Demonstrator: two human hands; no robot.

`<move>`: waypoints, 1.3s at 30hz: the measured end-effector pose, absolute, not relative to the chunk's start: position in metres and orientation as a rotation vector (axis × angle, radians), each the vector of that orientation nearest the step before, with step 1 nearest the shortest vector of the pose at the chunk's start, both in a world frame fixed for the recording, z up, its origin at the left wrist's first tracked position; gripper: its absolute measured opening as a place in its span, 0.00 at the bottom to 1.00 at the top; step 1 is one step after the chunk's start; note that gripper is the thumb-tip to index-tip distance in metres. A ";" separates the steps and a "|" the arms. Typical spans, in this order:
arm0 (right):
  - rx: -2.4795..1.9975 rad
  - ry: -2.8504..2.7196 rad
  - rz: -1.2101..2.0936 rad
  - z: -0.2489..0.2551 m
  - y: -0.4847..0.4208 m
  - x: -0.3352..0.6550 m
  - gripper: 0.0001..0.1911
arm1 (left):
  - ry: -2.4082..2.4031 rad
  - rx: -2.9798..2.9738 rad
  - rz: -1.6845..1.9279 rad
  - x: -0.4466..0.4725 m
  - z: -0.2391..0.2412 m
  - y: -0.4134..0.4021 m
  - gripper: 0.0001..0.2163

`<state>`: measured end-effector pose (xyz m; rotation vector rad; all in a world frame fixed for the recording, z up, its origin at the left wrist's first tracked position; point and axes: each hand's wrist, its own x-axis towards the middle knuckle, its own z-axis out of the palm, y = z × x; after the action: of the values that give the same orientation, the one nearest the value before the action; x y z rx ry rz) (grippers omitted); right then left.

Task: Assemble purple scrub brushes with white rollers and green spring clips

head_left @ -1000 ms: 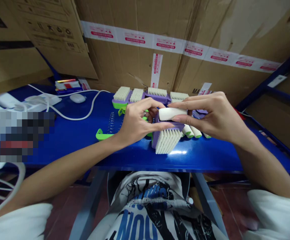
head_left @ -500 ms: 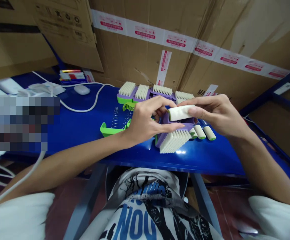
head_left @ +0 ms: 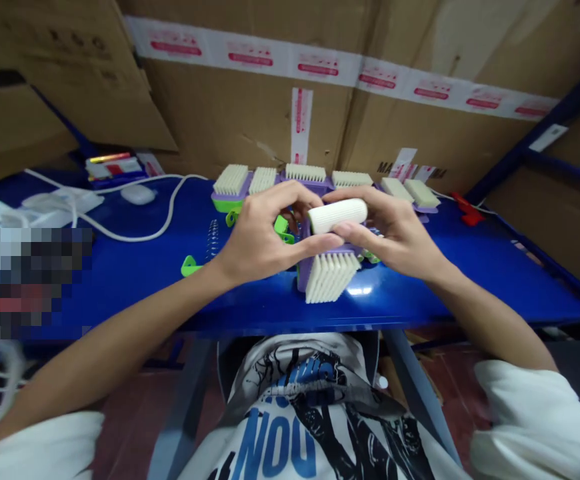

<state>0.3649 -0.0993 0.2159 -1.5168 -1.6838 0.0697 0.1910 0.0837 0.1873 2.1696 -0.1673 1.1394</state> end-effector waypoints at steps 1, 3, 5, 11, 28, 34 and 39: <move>-1.477 -1.702 0.083 0.213 -0.098 0.367 0.29 | -0.187 2.212 1.082 0.189 0.195 0.085 0.26; -1.424 -1.689 0.057 0.207 -0.097 0.369 0.28 | -0.216 2.278 0.982 0.188 0.214 0.084 0.26; -1.411 -1.637 0.022 0.200 -0.095 0.370 0.29 | -0.240 2.329 0.914 0.190 0.232 0.083 0.24; -1.305 -1.581 0.257 0.186 -0.101 0.375 0.50 | -0.322 2.451 0.709 0.197 0.262 0.089 0.18; -1.182 -1.527 0.124 0.174 -0.093 0.384 0.35 | -0.417 2.842 0.759 0.180 0.257 0.090 0.16; -1.203 -1.510 0.169 0.170 -0.091 0.386 0.37 | -0.410 2.784 0.836 0.187 0.238 0.102 0.25; -1.323 -1.477 0.106 0.182 -0.095 0.398 0.32 | -0.451 2.589 0.899 0.194 0.222 0.119 0.22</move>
<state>0.3982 -0.0946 0.1816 -1.3235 -1.4765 0.1061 0.1944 0.1187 0.2224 2.5891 -0.4513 0.8991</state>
